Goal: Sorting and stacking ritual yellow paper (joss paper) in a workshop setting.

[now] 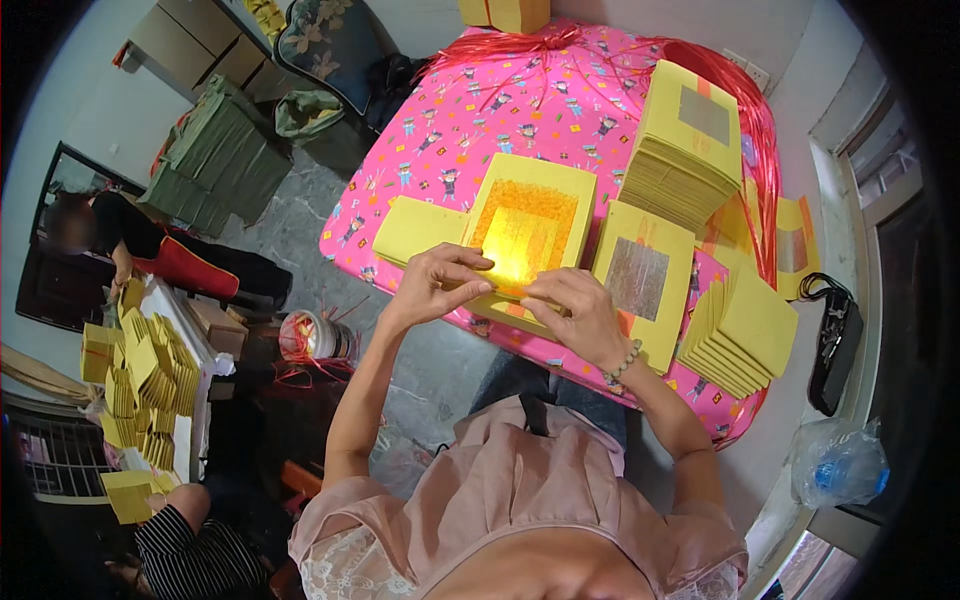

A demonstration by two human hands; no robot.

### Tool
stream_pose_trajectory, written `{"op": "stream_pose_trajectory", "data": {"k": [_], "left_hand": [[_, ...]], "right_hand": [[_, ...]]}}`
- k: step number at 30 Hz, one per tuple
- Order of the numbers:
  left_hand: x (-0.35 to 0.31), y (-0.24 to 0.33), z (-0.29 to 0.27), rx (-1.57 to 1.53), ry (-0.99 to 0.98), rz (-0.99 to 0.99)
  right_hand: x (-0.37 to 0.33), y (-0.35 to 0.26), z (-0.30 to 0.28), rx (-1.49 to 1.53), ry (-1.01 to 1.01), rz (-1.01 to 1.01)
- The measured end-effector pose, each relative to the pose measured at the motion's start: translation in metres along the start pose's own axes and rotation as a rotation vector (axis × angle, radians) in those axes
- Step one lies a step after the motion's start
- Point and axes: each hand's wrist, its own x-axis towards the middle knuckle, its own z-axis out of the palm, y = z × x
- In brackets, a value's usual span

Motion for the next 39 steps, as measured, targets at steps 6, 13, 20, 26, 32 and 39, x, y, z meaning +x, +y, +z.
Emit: {"op": "stream_pose_trajectory", "data": {"k": [6,13,20,26,32,39], "left_hand": [[0.014,0.022,-0.010,-0.023,-0.065,-0.128],[0.036,0.036,0.019,0.642,0.438,0.460],[0.071,0.014,0.042,0.738,0.130,0.297],[0.078,-0.002,0.048,0.720,0.041,0.220],[0.081,-0.002,0.052,0.714,0.035,0.213],[0.081,-0.005,0.053,0.715,0.072,0.228]], "right_hand": [[0.019,-0.005,-0.019,-0.030,-0.112,0.117],[0.080,0.042,-0.041,0.014,0.108,0.240],[0.125,0.111,-0.051,-0.160,-0.078,0.434],[0.137,0.131,-0.045,-0.230,-0.145,0.389],[0.149,0.132,-0.024,-0.286,-0.211,0.317],[0.149,0.120,-0.003,-0.258,-0.395,0.353]]}}
